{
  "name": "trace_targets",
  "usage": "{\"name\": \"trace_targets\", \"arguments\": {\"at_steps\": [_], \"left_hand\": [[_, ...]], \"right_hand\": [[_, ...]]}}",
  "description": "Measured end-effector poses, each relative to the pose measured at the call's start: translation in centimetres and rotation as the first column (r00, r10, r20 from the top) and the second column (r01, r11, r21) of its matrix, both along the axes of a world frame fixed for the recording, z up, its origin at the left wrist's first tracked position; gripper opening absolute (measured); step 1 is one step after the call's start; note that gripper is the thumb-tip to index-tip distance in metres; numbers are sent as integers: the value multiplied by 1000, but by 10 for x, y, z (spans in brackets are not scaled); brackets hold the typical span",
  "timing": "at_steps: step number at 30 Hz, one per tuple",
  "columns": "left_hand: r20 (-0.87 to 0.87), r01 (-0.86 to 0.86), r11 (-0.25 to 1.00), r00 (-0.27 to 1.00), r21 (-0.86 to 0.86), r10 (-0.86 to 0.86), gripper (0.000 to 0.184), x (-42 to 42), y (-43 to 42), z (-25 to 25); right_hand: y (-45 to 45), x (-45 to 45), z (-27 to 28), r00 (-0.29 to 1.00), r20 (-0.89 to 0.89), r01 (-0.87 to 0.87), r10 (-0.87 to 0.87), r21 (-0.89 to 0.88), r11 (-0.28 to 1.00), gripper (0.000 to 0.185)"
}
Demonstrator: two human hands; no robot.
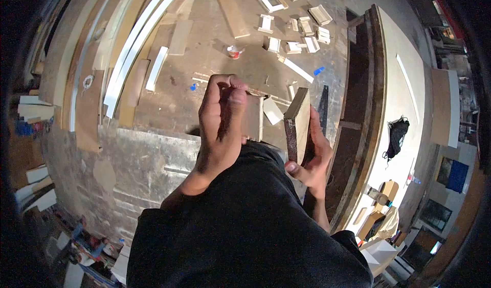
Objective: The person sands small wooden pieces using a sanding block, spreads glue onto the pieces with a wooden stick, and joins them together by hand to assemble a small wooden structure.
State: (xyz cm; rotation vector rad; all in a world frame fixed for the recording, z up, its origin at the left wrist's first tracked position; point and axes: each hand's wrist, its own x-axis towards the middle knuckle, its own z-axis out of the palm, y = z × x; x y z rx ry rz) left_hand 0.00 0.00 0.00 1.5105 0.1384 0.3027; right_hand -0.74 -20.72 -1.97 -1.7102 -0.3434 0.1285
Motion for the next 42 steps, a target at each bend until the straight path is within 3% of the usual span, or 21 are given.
{"name": "trace_targets", "arguments": {"at_steps": [3,5,7,9,10,11,14,15,17,18,19,23,24,25,27,28,32,34,37,39,42], "left_hand": [[-228,21,967,970,-256,-81,15,-5,-2,8],[69,0,976,997,-219,16,16,0,-15,-3],[21,-20,978,999,-206,25,19,-4,-19,-2],[109,5,1000,994,-20,-3,19,-7,-15,-11],[50,17,1000,999,10,-17,18,-8,-11,-4],[44,14,1000,999,11,-14,18,-10,-10,-4],[84,-31,1000,996,-6,31,16,-10,-12,-10],[158,-68,996,986,55,58,17,-8,-13,-13],[235,-107,989,969,106,79,19,-5,-12,-15],[256,-99,988,965,120,66,20,-4,-9,-15],[277,-96,986,959,136,55,21,-3,-7,-15],[324,-145,969,943,201,74,43,3,-10,-8],[251,-106,992,964,64,87,53,6,-13,-10],[252,-98,993,964,61,79,53,9,-12,-11],[31,144,965,990,-220,-141,54,13,-4,-11],[-29,138,959,988,-247,-150,51,14,-3,-15],[-60,152,917,981,-370,-187,47,15,-3,-21],[92,122,920,991,-372,-94,49,17,-6,-23],[246,107,974,968,-202,-55,53,23,-7,-31],[284,113,985,956,-131,-72,51,25,-8,-27],[305,95,995,947,31,-100,43,23,-9,-26]], "right_hand": [[11,-4,-7,1000,29,0,-1,20,1000,113],[9,0,-22,971,225,-35,78,-190,981,117],[14,-1,-28,973,214,-37,84,-213,976,117],[18,0,-38,968,247,64,-31,-127,990,115],[18,7,-24,970,241,74,-29,-184,980,113],[26,9,-8,992,36,122,-119,-121,985,114],[22,4,-12,979,160,132,-124,-39,991,115],[18,6,-15,946,325,68,-6,-180,981,111],[20,7,-21,957,289,93,-15,-259,961,107],[25,11,-10,994,71,93,-82,-171,981,105],[31,18,-12,981,62,189,-182,-131,973,105],[21,24,-5,981,31,191,-192,30,981,106],[21,23,-1,982,37,185,-187,47,982,107],[20,23,1,982,45,181,-184,64,981,107],[14,24,-2,978,64,199,-201,40,979,108],[12,24,-5,975,75,207,-208,18,978,109],[3,22,-17,967,-20,256,-255,74,964,111],[0,21,-17,966,-94,251,-242,99,963,112],[4,23,-11,952,-178,278,-251,149,949,118],[6,26,0,955,-281,172,-99,251,952,120],[19,31,10,941,-332,192,-67,359,913,116]]}}
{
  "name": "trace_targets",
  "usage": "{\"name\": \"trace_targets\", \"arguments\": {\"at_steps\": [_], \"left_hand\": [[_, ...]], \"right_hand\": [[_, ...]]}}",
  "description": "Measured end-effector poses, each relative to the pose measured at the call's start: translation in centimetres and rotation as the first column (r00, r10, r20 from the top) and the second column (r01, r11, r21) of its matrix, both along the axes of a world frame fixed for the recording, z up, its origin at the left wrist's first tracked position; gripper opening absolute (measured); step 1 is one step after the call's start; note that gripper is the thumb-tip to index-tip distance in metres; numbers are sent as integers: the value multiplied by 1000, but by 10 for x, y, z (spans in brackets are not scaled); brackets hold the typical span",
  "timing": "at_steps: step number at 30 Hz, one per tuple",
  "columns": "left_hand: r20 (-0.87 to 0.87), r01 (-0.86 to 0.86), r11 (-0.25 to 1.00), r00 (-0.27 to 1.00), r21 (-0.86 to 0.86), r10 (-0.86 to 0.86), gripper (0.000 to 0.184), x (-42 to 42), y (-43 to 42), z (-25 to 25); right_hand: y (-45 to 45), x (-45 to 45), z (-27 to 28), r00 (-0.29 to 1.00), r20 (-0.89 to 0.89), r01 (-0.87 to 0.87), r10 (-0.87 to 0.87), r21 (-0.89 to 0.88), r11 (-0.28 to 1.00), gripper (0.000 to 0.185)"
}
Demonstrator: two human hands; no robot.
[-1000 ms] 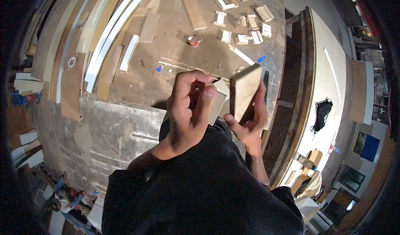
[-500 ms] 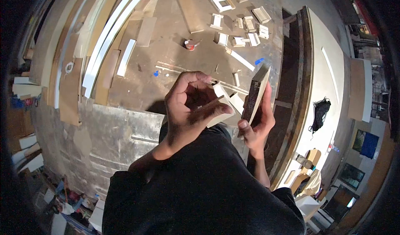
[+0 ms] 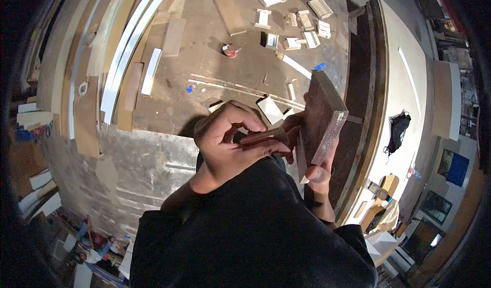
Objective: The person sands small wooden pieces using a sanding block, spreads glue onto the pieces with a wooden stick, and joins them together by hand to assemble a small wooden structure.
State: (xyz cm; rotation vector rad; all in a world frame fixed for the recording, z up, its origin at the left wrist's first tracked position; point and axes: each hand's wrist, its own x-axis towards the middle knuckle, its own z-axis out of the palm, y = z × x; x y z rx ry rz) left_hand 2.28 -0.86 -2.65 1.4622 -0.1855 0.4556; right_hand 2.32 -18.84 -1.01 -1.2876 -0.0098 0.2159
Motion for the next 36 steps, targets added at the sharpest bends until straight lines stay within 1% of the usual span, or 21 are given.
{"name": "trace_targets", "arguments": {"at_steps": [2,3,5,6,9,11,15,17,19,21,23,25,26,28,29,30,32,33,34,35,36], "left_hand": [[52,-91,985,995,148,84,32,2,-3,1],[52,-96,984,995,149,89,32,3,-2,2],[159,-33,955,987,293,-15,33,7,3,7],[158,-64,948,987,312,14,32,8,2,3],[75,-26,972,997,233,9,32,7,-1,-2],[81,-26,979,997,201,10,33,9,-4,-4],[94,-9,986,996,167,-7,37,9,0,-14],[139,6,984,990,179,-31,38,9,3,-16],[183,19,981,982,192,-54,40,10,5,-15],[153,76,970,982,230,-113,40,11,5,-11],[156,103,974,978,201,-136,31,9,9,-20],[139,96,982,983,164,-119,22,9,13,-17],[66,125,983,989,131,-135,17,2,16,-11],[57,108,989,992,99,-114,18,-1,17,-7],[46,91,994,995,66,-94,18,-3,17,-5],[50,88,994,995,66,-91,18,-5,20,-2],[17,132,969,990,208,-139,20,-6,25,5],[24,132,969,990,207,-140,20,-7,23,3],[4,149,989,989,5,-149,19,-9,18,0],[-16,157,968,986,-198,-163,19,-11,15,-2],[-83,146,971,983,-186,-164,19,-13,17,1]], "right_hand": [[2,6,4,997,-17,-68,70,83,994,112],[3,8,5,994,-26,-101,105,123,987,109],[-2,6,-5,981,-47,-162,186,313,936,110],[-2,5,-9,985,-12,-158,171,323,933,113],[-3,12,-8,969,-130,-136,210,430,893,114],[-1,11,-14,979,-111,-111,174,428,897,112],[-4,7,-27,968,-163,-67,189,559,826,113],[-1,9,-25,938,-267,68,219,763,642,114],[2,8,-27,951,-253,86,181,773,628,111],[5,10,-21,936,-271,131,222,859,495,109],[5,7,-22,944,-264,136,200,859,494,104],[4,0,-21,940,-311,123,138,689,714,101],[4,1,-19,941,-309,120,140,690,713,101],[0,4,-12,970,-150,-138,191,308,941,94],[-4,2,-12,985,-91,-129,144,153,980,94],[-6,0,-10,994,-34,-101,101,-10,995,94],[-3,-2,-2,986,129,-81,103,-170,982,98],[-1,-2,6,970,175,-126,167,-220,967,101],[-8,0,-2,926,255,-178,279,-356,917,102],[-7,-9,-9,926,301,-97,230,-397,913,104],[-9,-9,-11,932,278,-104,232,-408,907,104]]}}
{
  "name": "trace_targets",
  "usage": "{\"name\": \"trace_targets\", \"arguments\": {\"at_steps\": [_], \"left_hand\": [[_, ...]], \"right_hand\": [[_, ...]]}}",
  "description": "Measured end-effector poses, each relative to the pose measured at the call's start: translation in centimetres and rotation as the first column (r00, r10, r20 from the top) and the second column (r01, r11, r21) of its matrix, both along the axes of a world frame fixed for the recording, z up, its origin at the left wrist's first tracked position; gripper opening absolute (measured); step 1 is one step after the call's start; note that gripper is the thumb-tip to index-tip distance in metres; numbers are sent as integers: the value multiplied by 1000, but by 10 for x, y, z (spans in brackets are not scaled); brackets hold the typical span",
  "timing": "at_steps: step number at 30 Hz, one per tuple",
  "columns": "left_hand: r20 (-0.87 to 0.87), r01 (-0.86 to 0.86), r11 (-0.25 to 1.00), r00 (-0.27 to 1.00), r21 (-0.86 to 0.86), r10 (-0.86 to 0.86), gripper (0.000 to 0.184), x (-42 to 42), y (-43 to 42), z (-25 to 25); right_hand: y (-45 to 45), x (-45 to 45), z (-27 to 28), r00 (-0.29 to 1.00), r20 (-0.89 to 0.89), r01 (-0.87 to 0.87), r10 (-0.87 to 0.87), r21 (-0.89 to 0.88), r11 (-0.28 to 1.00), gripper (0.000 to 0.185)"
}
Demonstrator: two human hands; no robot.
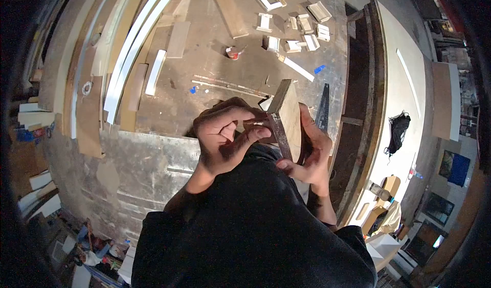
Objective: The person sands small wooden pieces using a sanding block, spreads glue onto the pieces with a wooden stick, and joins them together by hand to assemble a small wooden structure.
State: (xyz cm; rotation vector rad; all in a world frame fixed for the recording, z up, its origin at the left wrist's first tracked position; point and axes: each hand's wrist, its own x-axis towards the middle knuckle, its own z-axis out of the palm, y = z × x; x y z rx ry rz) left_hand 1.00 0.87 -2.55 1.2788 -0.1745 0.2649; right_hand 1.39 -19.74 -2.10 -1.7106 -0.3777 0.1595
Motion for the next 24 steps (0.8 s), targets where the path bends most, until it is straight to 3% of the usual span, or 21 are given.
{"name": "trace_targets", "arguments": {"at_steps": [3,7,8,9,11,12,14,15,17,20,23,24], "left_hand": [[-34,1,990,999,142,4,20,-2,3,2],[-125,48,995,991,84,-38,22,-6,6,5],[-111,-64,994,992,-86,54,23,-5,1,3],[-114,-175,952,982,-252,150,24,-5,1,2],[-64,-156,986,986,-55,153,23,-6,11,11],[-86,-166,986,983,-31,163,24,-5,13,9],[-120,-173,985,978,-11,171,26,-7,13,12],[-335,-159,981,935,-112,114,29,-5,11,24],[-520,-156,965,854,-212,24,34,-3,8,30],[-401,6,974,911,-225,-98,45,-5,1,23],[-329,21,992,942,-127,-62,45,-9,-5,14],[-324,40,997,944,-62,-58,34,-11,-5,11]], "right_hand": [[2,1,10,1000,24,-3,4,-46,999,103],[1,-7,7,1000,17,-18,19,-49,999,101],[-3,-5,3,1000,-8,-4,3,-94,996,97],[-3,-1,11,999,-32,-37,27,-375,926,91],[-20,-2,-22,999,-21,-47,42,-334,941,88],[-22,-7,-29,994,-104,4,-18,-132,991,88],[-38,-19,-30,947,-297,98,-121,-93,991,96],[-32,-18,-23,944,-294,137,-150,-66,988,98],[-22,-16,-14,947,-265,190,-181,7,982,102],[-11,-19,1,959,-244,165,-144,71,984,105],[-7,-23,0,968,-226,128,-108,74,989,106],[-5,-23,-8,991,-113,83,-77,42,996,108]]}}
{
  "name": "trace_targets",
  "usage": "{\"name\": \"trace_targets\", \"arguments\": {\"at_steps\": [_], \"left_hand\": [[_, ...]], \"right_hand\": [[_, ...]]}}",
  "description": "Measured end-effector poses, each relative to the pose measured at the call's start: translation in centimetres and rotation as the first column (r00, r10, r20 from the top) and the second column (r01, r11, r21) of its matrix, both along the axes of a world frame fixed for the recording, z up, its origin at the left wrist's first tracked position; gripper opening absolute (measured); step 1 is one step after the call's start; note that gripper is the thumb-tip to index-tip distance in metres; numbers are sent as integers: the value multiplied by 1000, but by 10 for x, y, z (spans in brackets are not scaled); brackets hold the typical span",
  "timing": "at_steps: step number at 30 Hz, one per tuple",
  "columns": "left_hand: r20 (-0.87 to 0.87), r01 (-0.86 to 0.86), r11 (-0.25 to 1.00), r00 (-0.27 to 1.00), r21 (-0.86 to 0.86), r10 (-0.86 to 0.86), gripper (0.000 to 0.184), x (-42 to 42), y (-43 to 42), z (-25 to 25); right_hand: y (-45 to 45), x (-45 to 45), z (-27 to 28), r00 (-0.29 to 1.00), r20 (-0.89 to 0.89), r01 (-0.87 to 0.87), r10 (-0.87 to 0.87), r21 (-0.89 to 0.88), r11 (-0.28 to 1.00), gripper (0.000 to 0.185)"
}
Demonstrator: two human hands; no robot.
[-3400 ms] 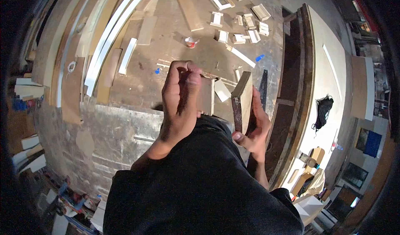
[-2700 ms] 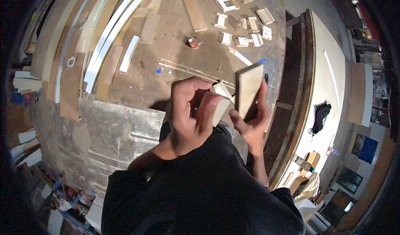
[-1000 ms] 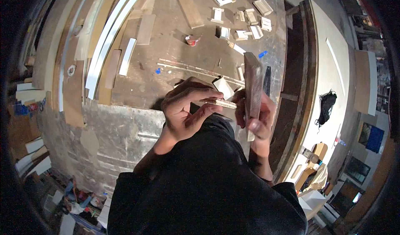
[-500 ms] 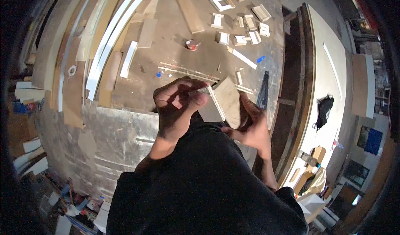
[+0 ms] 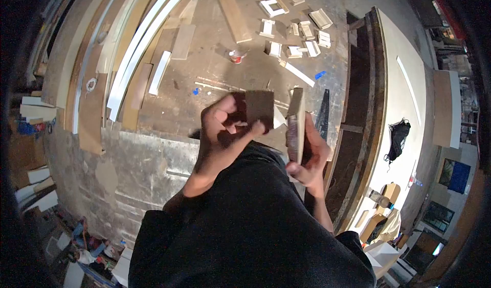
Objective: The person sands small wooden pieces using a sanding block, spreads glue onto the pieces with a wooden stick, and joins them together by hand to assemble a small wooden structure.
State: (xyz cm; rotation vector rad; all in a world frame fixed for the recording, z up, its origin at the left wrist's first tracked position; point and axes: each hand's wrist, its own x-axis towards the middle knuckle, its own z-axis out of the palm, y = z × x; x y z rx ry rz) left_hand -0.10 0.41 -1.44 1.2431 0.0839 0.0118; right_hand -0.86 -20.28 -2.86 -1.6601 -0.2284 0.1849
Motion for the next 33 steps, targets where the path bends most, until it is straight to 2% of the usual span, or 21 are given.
{"name": "trace_targets", "arguments": {"at_steps": [1,3,5,6,7,8,10,11,13,14,15,16,18,19,20,22,23,26,28,32,33], "left_hand": [[3,2,1000,1000,-1,-2,34,-5,-1,-1],[-88,141,981,988,132,-130,22,-13,-3,6],[-43,180,970,984,160,-176,21,-15,-3,20],[-6,139,970,990,200,-140,21,-18,-4,15],[29,92,967,994,240,-102,20,-21,-4,15],[28,30,988,999,152,-35,20,-23,-10,17],[37,8,991,999,135,-13,20,-22,-13,22],[52,-8,994,999,113,3,21,-21,-14,23],[60,129,911,984,393,-165,20,-20,-4,28],[114,127,837,969,533,-220,19,-23,0,33],[157,109,743,947,660,-279,19,-22,2,42],[156,111,743,947,660,-280,19,-25,1,42],[312,1,754,910,657,-273,18,-29,0,41],[314,-10,751,912,660,-264,18,-28,2,39],[296,2,729,913,685,-280,18,-26,4,37],[287,35,694,895,719,-342,18,-24,6,32],[291,41,697,890,716,-351,18,-21,4,31],[275,108,816,910,568,-312,20,-18,4,30],[164,128,814,951,567,-264,20,-14,14,38],[243,143,746,891,651,-383,21,-12,12,15],[240,156,746,887,647,-394,21,-14,7,10]], "right_hand": [[1,2,-5,993,110,-35,40,-47,998,110],[3,10,-11,988,133,-58,77,-140,988,100],[8,16,-22,974,66,220,-217,-39,975,88],[0,17,-19,974,51,225,-220,-144,964,81],[-5,18,-23,948,192,281,-252,-138,950,86],[-15,11,-20,970,100,229,-221,-77,970,89],[-17,5,-17,951,255,193,-176,-44,980,100],[-21,4,-11,929,367,98,-40,-141,985,103],[-15,7,-2,903,422,-10,77,-160,987,104],[-21,4,-15,879,476,114,22,-255,960,102],[-16,9,-14,928,349,214,-131,-213,953,95],[-15,17,-4,963,171,246,-207,-254,935,92],[-37,27,-14,967,186,225,-175,-291,930,84],[-42,20,-13,979,38,203,-200,-74,976,89],[-47,12,-11,993,6,120,-120,10,993,93],[-46,1,4,999,-19,-41,43,111,993,107],[-43,4,14,984,95,-149,150,-15,989,103],[-28,2,20,961,-99,-243,257,135,961,100],[-34,2,11,956,-140,-240,257,123,963,100],[-17,-6,21,960,-190,-172,203,170,970,98],[-17,-3,17,969,-122,-191,213,169,967,94]]}}
